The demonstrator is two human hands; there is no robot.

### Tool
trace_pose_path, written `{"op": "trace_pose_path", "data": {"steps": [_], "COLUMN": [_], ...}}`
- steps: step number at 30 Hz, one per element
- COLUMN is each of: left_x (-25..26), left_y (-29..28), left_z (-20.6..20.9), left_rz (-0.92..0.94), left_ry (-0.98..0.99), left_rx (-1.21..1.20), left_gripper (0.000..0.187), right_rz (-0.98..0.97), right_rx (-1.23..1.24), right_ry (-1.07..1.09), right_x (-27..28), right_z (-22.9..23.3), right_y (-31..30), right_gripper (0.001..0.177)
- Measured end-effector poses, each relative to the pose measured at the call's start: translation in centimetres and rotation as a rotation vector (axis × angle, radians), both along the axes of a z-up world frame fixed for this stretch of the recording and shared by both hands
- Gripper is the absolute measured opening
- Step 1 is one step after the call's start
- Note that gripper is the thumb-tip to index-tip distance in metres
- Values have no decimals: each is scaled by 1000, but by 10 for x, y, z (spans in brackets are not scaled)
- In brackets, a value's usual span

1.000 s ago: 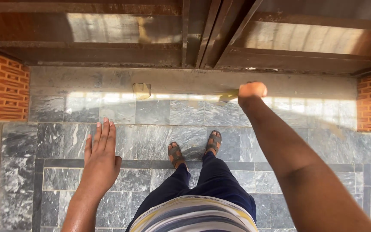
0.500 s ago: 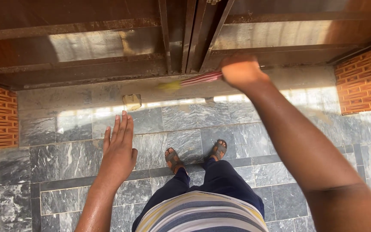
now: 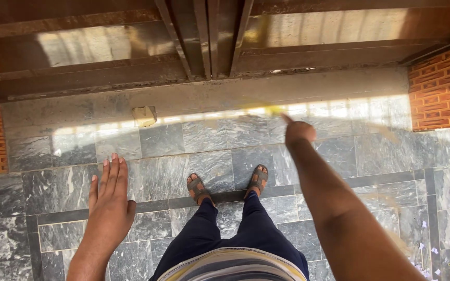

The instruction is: Sweep debris and trash on a tiled floor using a broom.

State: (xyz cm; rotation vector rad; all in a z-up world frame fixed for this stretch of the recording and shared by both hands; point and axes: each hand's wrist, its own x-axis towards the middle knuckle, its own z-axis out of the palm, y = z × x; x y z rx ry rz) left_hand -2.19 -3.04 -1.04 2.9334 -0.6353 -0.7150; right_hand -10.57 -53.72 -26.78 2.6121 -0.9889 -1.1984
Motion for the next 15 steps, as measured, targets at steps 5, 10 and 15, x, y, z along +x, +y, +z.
{"op": "trace_pose_path", "data": {"steps": [5,10,15], "left_x": [-10,-7,3], "left_y": [-54,-111,-143], "left_z": [-9,-1,5], "left_rz": [-54,-122,-169], "left_ry": [-28,-28,-99], "left_rx": [-113,-158,-309], "left_gripper": [101,96,94], "right_rz": [-321,-521,-1100], "right_rx": [-107,-151,592], "right_ry": [-201,-407,-724], "right_x": [-76,-123,-159], "right_z": [34,79,61], "right_y": [-101,-112,-108], "right_gripper": [65,37,50]}}
